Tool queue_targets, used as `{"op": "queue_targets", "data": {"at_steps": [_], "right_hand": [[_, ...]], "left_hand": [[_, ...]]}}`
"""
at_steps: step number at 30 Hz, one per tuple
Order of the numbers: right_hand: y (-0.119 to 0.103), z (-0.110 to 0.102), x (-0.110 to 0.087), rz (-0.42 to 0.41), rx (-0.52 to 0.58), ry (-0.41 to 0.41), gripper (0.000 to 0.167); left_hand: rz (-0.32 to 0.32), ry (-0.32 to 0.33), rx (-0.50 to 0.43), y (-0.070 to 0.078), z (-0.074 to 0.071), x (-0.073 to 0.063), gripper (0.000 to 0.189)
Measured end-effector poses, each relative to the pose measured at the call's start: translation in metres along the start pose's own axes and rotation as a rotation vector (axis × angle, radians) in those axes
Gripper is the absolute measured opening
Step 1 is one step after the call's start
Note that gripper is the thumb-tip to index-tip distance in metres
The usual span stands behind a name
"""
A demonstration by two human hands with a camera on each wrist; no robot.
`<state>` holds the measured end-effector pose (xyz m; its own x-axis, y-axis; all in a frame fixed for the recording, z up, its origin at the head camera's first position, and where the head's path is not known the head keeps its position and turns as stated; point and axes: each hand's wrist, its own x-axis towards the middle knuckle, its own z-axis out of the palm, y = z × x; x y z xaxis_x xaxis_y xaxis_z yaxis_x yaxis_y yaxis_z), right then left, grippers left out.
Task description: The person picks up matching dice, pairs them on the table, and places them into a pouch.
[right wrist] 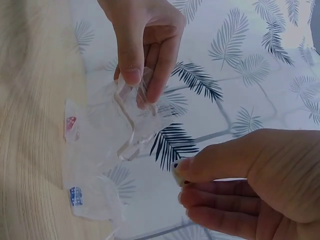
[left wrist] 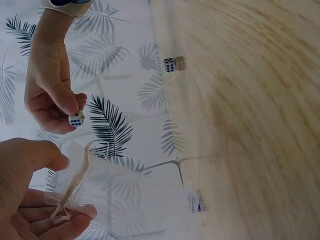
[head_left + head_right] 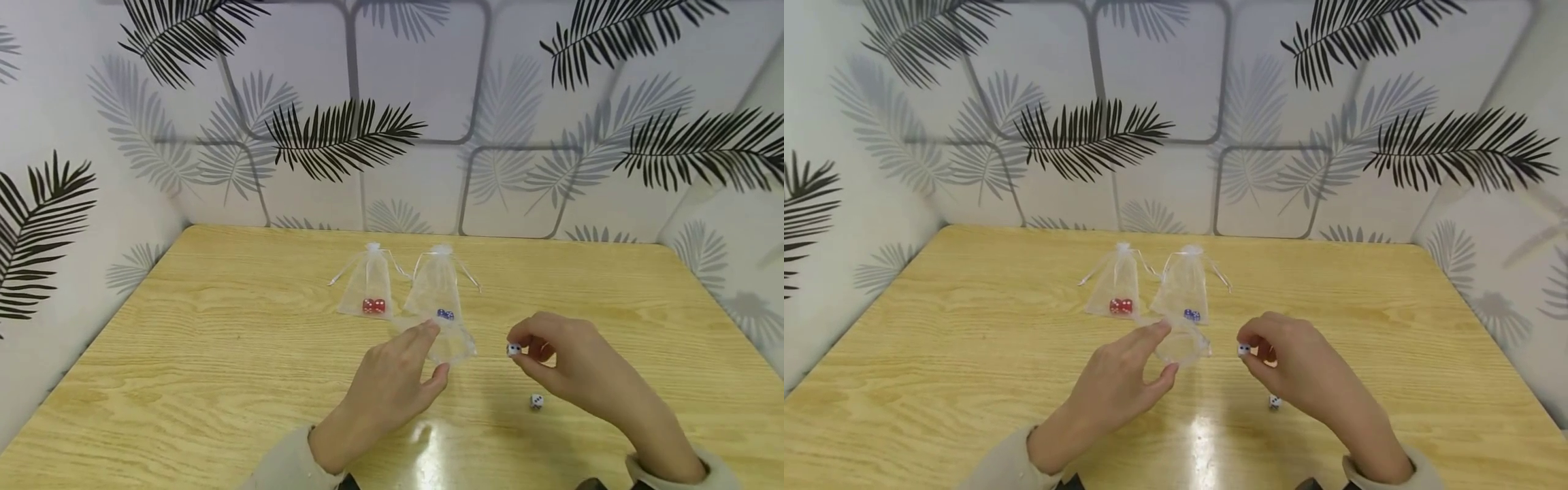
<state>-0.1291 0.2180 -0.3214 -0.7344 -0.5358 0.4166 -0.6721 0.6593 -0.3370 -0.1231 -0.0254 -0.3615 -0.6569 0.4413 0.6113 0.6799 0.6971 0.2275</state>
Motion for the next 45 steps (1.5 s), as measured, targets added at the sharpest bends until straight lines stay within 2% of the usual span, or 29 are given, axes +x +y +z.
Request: {"op": "queue_targets", "data": {"at_steps": [4,11,21,26,27,29,33,39,45], "right_hand": [[-0.010,0.005,0.003,-0.094,0.048,0.131,0.033],[-0.020,0.022,0.008,-0.179,0.126,0.215,0.039],[-0.029,0.037,0.007,-0.194,0.052,0.202,0.034],[-0.031,0.038,0.006,-0.198,0.020,0.218,0.007],[-0.031,0.039,0.006,-0.196,0.007,0.218,0.006],[-0.032,0.040,0.006,-0.192,-0.023,0.217,0.008],[-0.032,0.043,0.007,-0.183,-0.080,0.211,0.025],[-0.032,0.045,0.006,-0.174,-0.117,0.205,0.020],[-0.032,0.045,0.006,-0.179,-0.142,0.214,0.030]], "left_hand": [[0.017,0.001,-0.009,0.002,-0.001,0.000,0.041],[0.040,0.019,0.002,0.007,-0.001,-0.002,0.039],[0.058,0.006,0.022,0.013,-0.002,-0.004,0.038],[0.056,0.004,0.039,0.015,-0.001,-0.004,0.038],[0.057,0.005,0.037,0.015,-0.002,-0.004,0.038],[0.058,0.003,0.031,0.016,-0.002,-0.004,0.038],[0.053,-0.006,0.023,0.017,-0.004,-0.004,0.037],[0.033,-0.023,0.009,0.017,-0.004,-0.004,0.037],[0.024,-0.019,-0.017,0.017,-0.004,-0.004,0.037]]}}
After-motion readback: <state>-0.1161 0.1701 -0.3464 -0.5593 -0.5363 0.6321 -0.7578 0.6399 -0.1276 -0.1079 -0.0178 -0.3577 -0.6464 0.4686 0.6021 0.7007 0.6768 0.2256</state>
